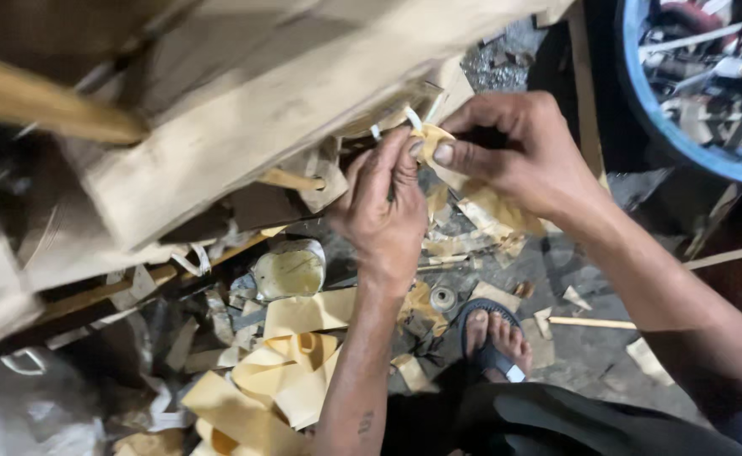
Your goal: The person tears thin wooden veneer strips from a roll, folds and creases the strips by hand, and presses folded pieces against the wooden rail of a machine. The floor around them is covered with veneer shavings and discarded strips.
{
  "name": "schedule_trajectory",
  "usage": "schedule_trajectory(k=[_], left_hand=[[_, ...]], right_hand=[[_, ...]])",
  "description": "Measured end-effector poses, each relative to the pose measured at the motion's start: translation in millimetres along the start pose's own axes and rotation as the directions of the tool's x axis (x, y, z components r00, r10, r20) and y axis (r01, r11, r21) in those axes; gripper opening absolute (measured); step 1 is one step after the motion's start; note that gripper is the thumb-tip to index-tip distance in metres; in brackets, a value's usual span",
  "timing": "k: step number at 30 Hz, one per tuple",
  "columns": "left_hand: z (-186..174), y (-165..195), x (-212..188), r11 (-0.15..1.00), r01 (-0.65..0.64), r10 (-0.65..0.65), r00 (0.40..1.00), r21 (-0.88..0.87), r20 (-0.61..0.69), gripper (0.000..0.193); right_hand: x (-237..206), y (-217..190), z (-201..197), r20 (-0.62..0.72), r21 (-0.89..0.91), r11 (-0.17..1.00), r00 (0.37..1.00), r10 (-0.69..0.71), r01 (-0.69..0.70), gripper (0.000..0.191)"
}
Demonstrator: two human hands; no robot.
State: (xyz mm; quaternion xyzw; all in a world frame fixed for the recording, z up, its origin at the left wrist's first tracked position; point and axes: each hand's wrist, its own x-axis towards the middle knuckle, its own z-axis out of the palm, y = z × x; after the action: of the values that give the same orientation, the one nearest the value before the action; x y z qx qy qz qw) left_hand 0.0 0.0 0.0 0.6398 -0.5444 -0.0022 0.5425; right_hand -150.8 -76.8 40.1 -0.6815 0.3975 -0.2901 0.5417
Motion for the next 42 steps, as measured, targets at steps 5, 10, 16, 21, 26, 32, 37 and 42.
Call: schedule_trajectory(k=[5, 10, 16, 21, 26, 32, 37, 42], left_hand=[[-9.5, -8.6, -2.9, 0.988, 0.034, -0.047, 0.996, -0.153, -0.082, 0.026], [-9.3, -18.1, -15.9, 0.955, 0.035, -0.057, 0.996, -0.294, -0.067, 0.035], [14.4, -1.2, -21.1, 0.658, 0.339, -0.504, 0.862, -0.673, -0.058, 0.022], [8.1, 25.6, -17.0, 0.229, 0.285, -0.740, 0.672, -0.931, 0.023, 0.015], [9.0, 32.5, -14.6, -0.284, 0.103, -0.732, 0.619, -0.953, 0.285, 0.015], [15.5, 13.7, -29.5, -0.306, 0.226, -0.693, 0.613, -0.925, 0.379, 0.020], [17.5, 9.4, -35.8, -0.325, 0.149, -0.653, 0.679, -0.934, 0.335, 0.024], [8.4, 4.6, -34.8, -0.162, 0.241, -0.658, 0.696, -0.957, 0.287, 0.028]], right_hand=[[-2.4, -41.4, 4.3, 0.080, -0.241, 0.965, 0.989, 0.125, -0.103, 0.017], [8.4, -54.3, 4.3, 0.208, 0.016, 0.957, 0.937, 0.279, -0.289, 0.020], [0.5, -76.2, -3.2, 0.328, 0.441, 0.748, 0.865, 0.380, -0.496, 0.026], [-2.3, -74.0, 7.6, 0.224, -0.459, 0.805, 0.926, -0.304, 0.375, 0.025], [11.3, -52.3, 22.3, 0.515, -0.639, 0.060, 0.485, -0.707, 0.767, 0.045], [33.9, -46.3, 36.0, 0.487, -0.687, -0.085, 0.370, -0.792, 0.722, 0.051], [35.0, -43.9, 38.6, 0.374, -0.704, 0.052, 0.432, -0.821, 0.708, 0.049], [34.4, -41.9, 40.3, 0.300, -0.578, 0.333, 0.574, -0.762, 0.745, 0.036]])
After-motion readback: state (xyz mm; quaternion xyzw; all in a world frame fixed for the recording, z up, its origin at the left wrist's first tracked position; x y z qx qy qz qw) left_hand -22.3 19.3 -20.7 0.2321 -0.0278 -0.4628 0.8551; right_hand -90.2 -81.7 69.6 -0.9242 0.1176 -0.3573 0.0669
